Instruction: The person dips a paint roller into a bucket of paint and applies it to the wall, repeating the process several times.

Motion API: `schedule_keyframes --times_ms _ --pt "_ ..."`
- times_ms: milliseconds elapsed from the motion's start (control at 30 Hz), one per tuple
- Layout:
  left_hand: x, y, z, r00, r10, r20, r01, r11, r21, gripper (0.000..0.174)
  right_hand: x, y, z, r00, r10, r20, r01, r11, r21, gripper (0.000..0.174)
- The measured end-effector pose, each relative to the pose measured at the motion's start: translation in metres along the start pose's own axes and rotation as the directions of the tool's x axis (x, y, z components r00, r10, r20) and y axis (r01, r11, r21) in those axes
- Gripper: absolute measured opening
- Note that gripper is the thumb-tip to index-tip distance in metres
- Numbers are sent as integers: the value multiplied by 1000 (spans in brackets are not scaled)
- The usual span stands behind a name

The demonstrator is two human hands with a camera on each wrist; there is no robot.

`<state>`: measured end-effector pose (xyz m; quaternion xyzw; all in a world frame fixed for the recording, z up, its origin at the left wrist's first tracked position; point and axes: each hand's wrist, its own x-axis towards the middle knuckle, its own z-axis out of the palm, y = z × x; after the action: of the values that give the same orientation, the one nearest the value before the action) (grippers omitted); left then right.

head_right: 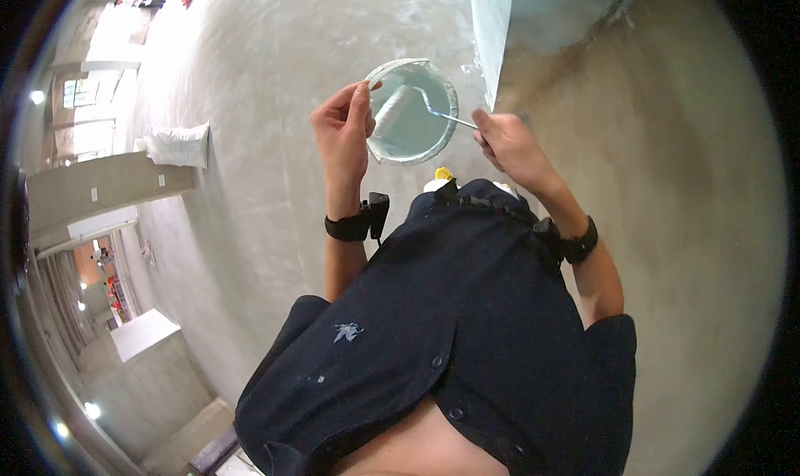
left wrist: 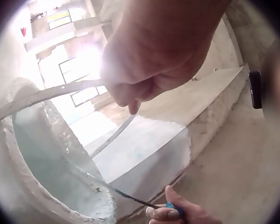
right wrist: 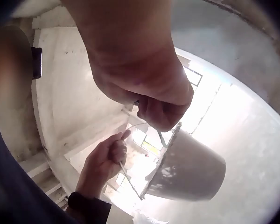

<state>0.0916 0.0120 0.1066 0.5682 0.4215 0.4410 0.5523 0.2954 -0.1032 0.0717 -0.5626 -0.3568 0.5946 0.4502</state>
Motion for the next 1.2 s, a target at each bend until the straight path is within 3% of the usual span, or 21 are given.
schedule_keyframes --times_ms 33,167,267,433,500,633,700,733,867,1133,1200 --pt "1 0 0 1000 -3 -7 3 1000 -29 23 -4 -1 -4 997 47 64 -50 997 51 42" --pt "1 7 -2 997 -70 -25 67 989 -130 22 -21 -1 -11 996 49 71 -43 995 -91 34" --pt "0 5 1 996 -81 32 84 991 -102 22 -35 4 -14 967 221 130 -227 973 32 31" --pt "-1 11 -7 991 -109 82 118 986 -116 23 -47 20 -12 934 333 127 -347 931 110 31" --pt "-2 9 -9 990 -103 95 115 985 -130 23 -50 24 -9 896 381 227 -420 895 153 31" --pt "-7 14 -17 981 -151 120 172 967 -186 23 -50 42 -2 910 336 245 -388 897 210 32" --pt "-9 15 -18 979 -158 127 182 963 -201 23 -48 48 1 930 311 194 -362 862 354 38" --pt "-8 17 -18 977 -170 129 192 965 -181 23 -48 49 7 934 330 138 -358 862 359 41" --pt "-6 16 -18 976 -190 110 204 971 -125 23 -45 62 14 936 311 163 -347 889 298 41" --pt "-4 19 -22 971 -182 155 202 971 -125 23 -46 67 22 927 266 264 -350 867 355 41" --pt "-3 19 -22 969 -188 162 208 971 -116 23 -45 70 22 942 241 232 -316 868 383 41"
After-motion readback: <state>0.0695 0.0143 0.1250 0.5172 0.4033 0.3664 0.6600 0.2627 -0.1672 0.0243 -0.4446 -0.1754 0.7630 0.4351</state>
